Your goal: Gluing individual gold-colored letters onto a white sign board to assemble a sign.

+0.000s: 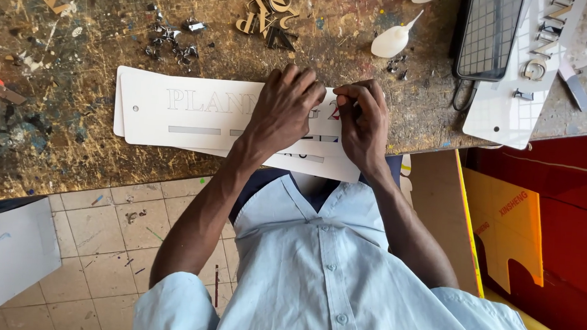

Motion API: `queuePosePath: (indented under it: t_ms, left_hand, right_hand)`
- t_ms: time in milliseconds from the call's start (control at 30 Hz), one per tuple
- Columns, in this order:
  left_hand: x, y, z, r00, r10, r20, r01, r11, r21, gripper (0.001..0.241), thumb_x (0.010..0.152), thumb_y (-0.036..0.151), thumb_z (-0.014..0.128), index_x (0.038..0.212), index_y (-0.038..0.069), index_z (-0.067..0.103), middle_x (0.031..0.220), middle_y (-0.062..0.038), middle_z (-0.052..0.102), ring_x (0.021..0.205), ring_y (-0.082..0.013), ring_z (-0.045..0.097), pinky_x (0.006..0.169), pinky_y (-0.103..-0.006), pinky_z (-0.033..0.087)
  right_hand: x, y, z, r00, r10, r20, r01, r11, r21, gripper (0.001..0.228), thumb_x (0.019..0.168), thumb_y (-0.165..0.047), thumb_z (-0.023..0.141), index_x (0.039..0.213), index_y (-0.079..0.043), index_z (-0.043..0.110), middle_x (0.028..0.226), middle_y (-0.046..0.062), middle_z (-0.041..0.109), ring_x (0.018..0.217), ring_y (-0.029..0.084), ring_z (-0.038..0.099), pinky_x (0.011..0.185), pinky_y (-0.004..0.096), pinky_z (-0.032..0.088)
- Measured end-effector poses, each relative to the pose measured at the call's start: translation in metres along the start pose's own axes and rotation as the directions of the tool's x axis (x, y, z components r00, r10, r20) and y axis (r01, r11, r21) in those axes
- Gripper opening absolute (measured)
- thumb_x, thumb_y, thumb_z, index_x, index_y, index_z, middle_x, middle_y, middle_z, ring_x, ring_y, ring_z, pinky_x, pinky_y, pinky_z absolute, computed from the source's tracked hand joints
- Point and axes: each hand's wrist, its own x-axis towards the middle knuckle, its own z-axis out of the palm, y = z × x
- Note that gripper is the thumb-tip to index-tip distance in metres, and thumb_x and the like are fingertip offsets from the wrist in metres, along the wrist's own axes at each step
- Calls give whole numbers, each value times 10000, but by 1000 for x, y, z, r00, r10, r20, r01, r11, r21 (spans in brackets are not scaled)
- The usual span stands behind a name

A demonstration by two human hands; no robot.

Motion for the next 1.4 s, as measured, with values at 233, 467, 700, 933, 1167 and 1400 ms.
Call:
queuePosePath:
  t_ms: [233,467,700,933,1167,1400]
  left_hand:
    - [-6,-5,6,998,-11,63,8,999,45,151,1085,34,569,1072,167,642,1019,-30,519,1048,-263,584,922,-446,489]
    - [-23,-12,-10,996,-76,-54,59,964,-259,129,1111,45,525,1074,169,525,1003,-7,400,1018,-286,498,913,-452,425]
    - [-32,-14,-13,988,-25,-150,-38,915,-402,166,1180,104,491,1040,194,488,983,26,344,995,-247,431,940,-401,385]
    - [-30,-14,-22,970,-27,-242,-106,847,-521,133,1229,183,531,1123,153,605,959,-7,437,1019,-279,528,1044,-416,449]
    - [-29,-17,-17,970,-35,-239,-104,833,-544,106,1172,158,637,1206,136,735,997,-33,555,1048,-284,605,1011,-444,472]
    - [-25,-8,-13,986,0,-164,-55,943,-329,102,1056,233,845,1119,154,853,1048,-52,631,1145,-290,580,1017,-485,436]
  right_hand:
    - [-1,4,1,997,-74,-23,74,997,2,107,1153,-42,710,1192,-15,806,1002,141,617,848,289,586,755,421,449]
    - [-2,-4,7,985,-128,113,146,973,-179,105,1099,-94,796,1198,-72,823,994,118,636,880,314,592,752,442,493]
    - [1,-6,25,969,-118,219,198,900,-389,137,989,-157,886,1112,-137,829,1026,77,631,968,312,594,795,449,523]
    - [5,2,17,964,-77,256,120,980,-159,101,1001,-39,859,958,-71,773,970,104,648,950,337,607,779,441,521]
    - [4,18,-25,985,128,115,-146,974,173,119,1170,-102,757,1108,-6,726,1051,128,616,937,228,602,691,347,540]
    - [2,13,-11,987,138,80,-158,921,356,178,1215,-100,641,1141,62,641,1126,197,643,923,268,762,631,327,607]
